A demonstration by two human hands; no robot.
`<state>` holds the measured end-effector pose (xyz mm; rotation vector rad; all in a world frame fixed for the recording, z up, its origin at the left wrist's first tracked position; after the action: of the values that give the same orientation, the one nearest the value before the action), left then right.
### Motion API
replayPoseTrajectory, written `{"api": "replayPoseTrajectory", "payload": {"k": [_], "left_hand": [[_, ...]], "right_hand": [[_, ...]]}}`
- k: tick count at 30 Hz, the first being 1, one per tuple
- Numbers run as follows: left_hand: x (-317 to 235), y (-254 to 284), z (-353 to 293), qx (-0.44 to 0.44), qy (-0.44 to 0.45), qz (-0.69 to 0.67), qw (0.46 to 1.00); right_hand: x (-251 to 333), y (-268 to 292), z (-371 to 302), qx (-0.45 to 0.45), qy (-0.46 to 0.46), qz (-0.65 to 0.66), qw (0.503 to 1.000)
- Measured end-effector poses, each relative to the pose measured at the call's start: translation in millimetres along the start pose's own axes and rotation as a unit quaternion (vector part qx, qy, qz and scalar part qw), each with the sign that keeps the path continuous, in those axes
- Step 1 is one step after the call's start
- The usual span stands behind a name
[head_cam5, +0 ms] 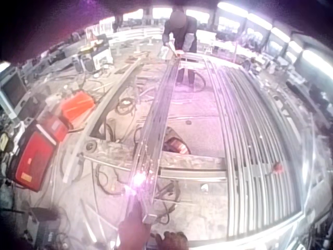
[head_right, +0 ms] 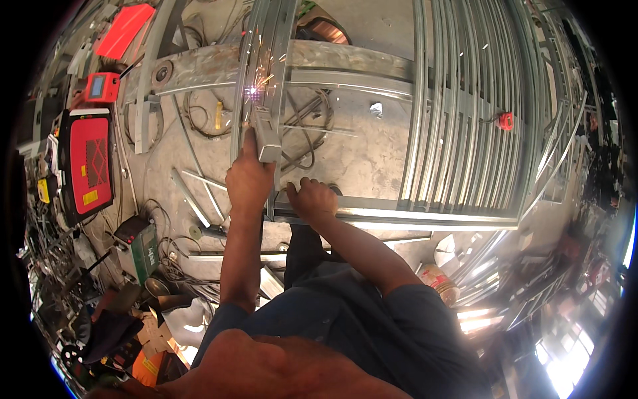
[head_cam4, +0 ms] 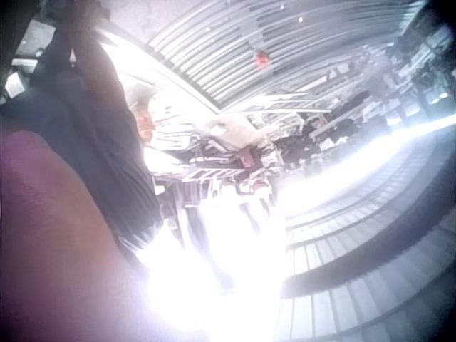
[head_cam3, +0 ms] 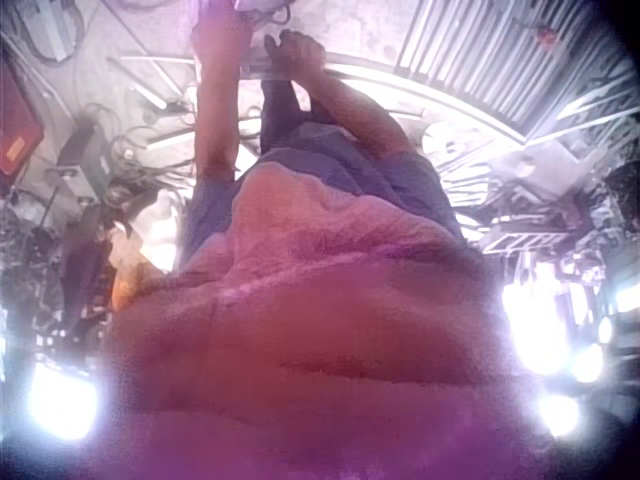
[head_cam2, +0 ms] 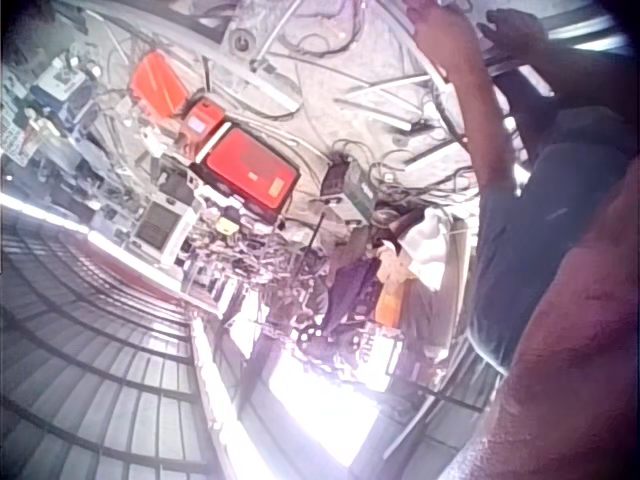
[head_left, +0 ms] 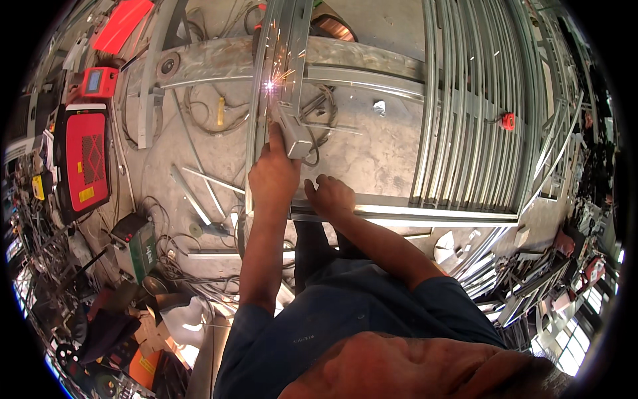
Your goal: The person picks up a long metal frame and positions it vertically. They then use a handheld welding tool to weld along the seams of the frame, creating visible sparks.
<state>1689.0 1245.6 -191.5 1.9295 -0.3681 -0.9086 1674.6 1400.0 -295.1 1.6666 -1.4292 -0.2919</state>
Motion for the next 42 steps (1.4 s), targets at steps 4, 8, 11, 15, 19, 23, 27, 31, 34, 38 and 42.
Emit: {"api": "replayPoseTrajectory", "payload": {"k": [4, 8, 11, 15, 19, 23, 27, 31, 34, 38, 42], "left_hand": [[3, -4, -2, -0.009, -0.014, 0.020, 1.000], [5, -6, -3, -0.018, -0.020, 0.023, 0.999], [6, -7, -5, -0.017, -0.018, 0.022, 0.999], [7, -7, -8, -0.011, -0.021, 0.021, 0.999], [10, -9, -11, -0.015, -0.024, 0.014, 0.999], [14, -11, -14, -0.006, -0.017, 0.018, 1.000], [15, -11, -16, -0.005, -0.022, 0.017, 1.000], [17, -9, -21, -0.004, -0.020, 0.002, 1.000], [18, -9, -35, -0.021, -0.044, -0.028, 0.998], [6, -6, -52, -0.027, -0.055, -0.067, 0.996], [16, -13, -80, -0.025, -0.059, -0.064, 0.996]], "right_hand": [[0, 0, 0, 0.003, -0.001, 0.001, 1.000], [-1, 0, 0, -0.001, 0.003, 0.002, 1.000], [0, 0, 0, -0.003, 0.001, 0.002, 1.000], [1, 1, -1, -0.007, 0.000, 0.001, 1.000], [1, 1, 0, -0.004, -0.003, 0.001, 1.000], [1, 2, 0, -0.001, -0.002, 0.000, 1.000], [2, 2, 0, 0.000, -0.007, 0.000, 1.000], [2, 1, 0, 0.006, -0.006, -0.008, 1.000], [3, 2, -1, 0.014, -0.004, -0.017, 1.000], [-4, -3, -1, -0.002, 0.015, -0.022, 1.000], [-10, -10, -4, -0.049, 0.060, -0.016, 0.997]]}}
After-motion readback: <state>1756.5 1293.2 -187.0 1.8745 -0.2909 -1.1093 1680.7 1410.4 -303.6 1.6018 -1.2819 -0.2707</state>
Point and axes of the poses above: each hand's wrist, its own z-axis towards the middle knuckle, its own y-axis out of the back of the hand, x = y × z, the point moved 2 cm from there along z, towards the middle knuckle, and after that the axes turned 5 degrees about x, right-handed, at the moved point
